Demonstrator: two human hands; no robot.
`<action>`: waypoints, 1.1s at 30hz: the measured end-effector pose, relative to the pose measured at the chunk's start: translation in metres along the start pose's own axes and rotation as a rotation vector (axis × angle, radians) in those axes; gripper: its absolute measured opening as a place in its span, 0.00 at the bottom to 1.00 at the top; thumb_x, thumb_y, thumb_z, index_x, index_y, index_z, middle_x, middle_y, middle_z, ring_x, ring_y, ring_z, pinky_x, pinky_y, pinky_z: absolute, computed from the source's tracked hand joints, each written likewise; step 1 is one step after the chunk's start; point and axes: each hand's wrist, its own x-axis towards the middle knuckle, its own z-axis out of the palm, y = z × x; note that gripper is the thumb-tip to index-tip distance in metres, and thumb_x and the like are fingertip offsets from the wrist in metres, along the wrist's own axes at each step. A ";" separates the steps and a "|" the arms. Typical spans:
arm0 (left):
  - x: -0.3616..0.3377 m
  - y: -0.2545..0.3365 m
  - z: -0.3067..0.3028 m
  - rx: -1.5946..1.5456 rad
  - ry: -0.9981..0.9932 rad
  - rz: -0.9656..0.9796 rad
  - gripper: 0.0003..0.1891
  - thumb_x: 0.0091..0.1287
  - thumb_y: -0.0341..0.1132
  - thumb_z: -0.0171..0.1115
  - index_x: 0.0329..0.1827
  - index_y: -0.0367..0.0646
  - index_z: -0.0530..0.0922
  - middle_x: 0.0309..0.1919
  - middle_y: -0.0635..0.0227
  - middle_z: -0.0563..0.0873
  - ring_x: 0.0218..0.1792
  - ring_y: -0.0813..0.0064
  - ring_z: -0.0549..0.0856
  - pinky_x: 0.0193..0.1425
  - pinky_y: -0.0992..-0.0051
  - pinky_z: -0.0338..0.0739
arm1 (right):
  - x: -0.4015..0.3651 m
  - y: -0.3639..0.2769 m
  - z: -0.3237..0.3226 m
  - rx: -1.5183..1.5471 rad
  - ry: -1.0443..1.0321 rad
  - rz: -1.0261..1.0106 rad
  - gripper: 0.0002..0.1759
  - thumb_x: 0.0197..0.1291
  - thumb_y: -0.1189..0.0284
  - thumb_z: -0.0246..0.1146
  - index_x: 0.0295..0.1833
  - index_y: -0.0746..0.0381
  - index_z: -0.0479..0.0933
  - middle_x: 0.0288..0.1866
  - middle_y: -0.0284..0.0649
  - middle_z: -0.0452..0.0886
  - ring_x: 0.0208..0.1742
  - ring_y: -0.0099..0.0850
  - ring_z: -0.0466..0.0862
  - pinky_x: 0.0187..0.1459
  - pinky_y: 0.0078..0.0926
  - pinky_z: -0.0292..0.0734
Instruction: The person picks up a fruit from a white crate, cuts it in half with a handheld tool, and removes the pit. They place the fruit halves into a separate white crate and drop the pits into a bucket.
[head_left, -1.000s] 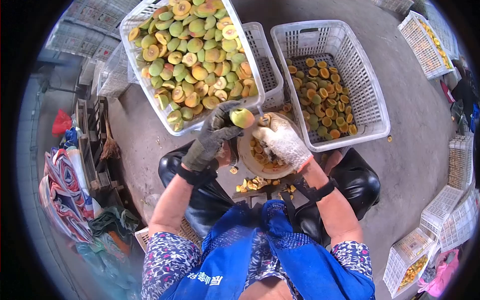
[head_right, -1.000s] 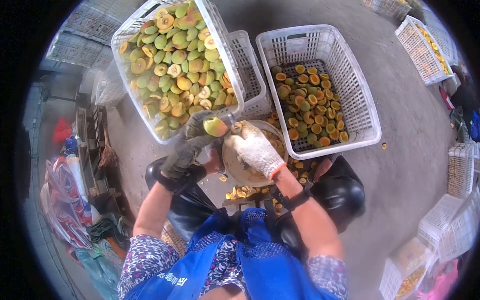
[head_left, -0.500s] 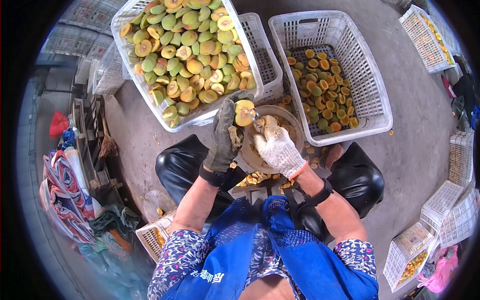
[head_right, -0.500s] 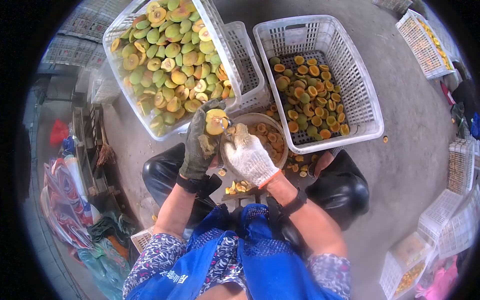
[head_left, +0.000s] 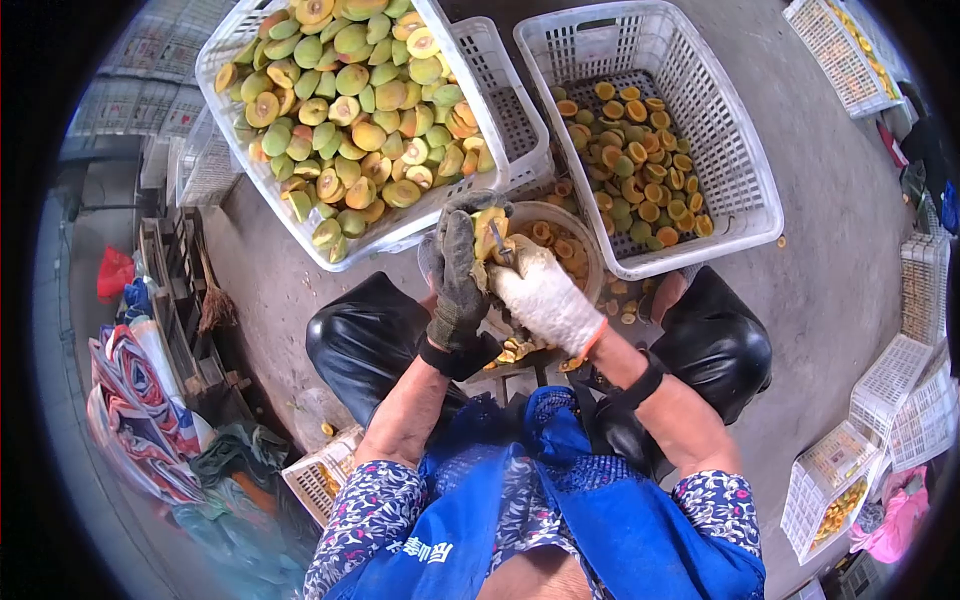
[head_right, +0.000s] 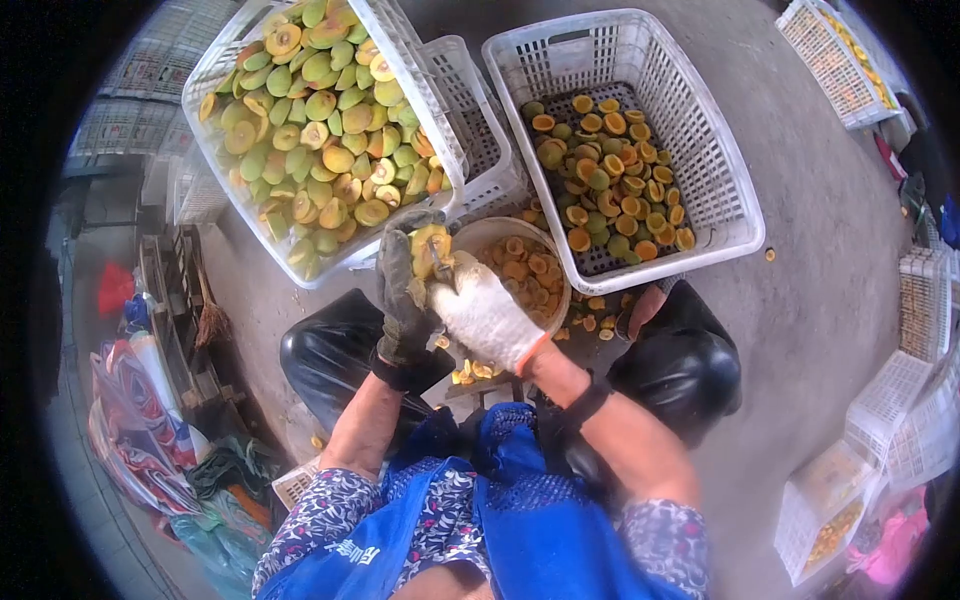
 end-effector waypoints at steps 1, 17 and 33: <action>-0.004 -0.002 -0.001 -0.220 -0.020 -0.143 0.18 0.70 0.33 0.51 0.59 0.33 0.70 0.54 0.55 0.77 0.52 0.61 0.79 0.57 0.65 0.73 | 0.005 -0.016 -0.014 0.641 -0.213 0.429 0.11 0.56 0.70 0.56 0.42 0.65 0.76 0.29 0.43 0.78 0.31 0.30 0.79 0.33 0.32 0.76; 0.017 0.001 -0.001 -0.795 -0.275 -0.394 0.24 0.73 0.50 0.46 0.35 0.35 0.77 0.31 0.62 0.82 0.35 0.72 0.81 0.45 0.73 0.76 | -0.002 -0.006 -0.006 0.943 -0.428 0.853 0.05 0.55 0.73 0.57 0.32 0.60 0.67 0.15 0.30 0.65 0.11 0.22 0.66 0.11 0.25 0.65; 0.042 0.021 -0.032 -0.980 -0.126 -0.622 0.20 0.74 0.46 0.44 0.48 0.34 0.73 0.42 0.59 0.81 0.43 0.71 0.81 0.52 0.73 0.77 | -0.034 0.044 0.023 -0.530 -0.633 0.232 0.14 0.59 0.68 0.53 0.41 0.69 0.75 0.35 0.54 0.82 0.39 0.47 0.84 0.39 0.42 0.79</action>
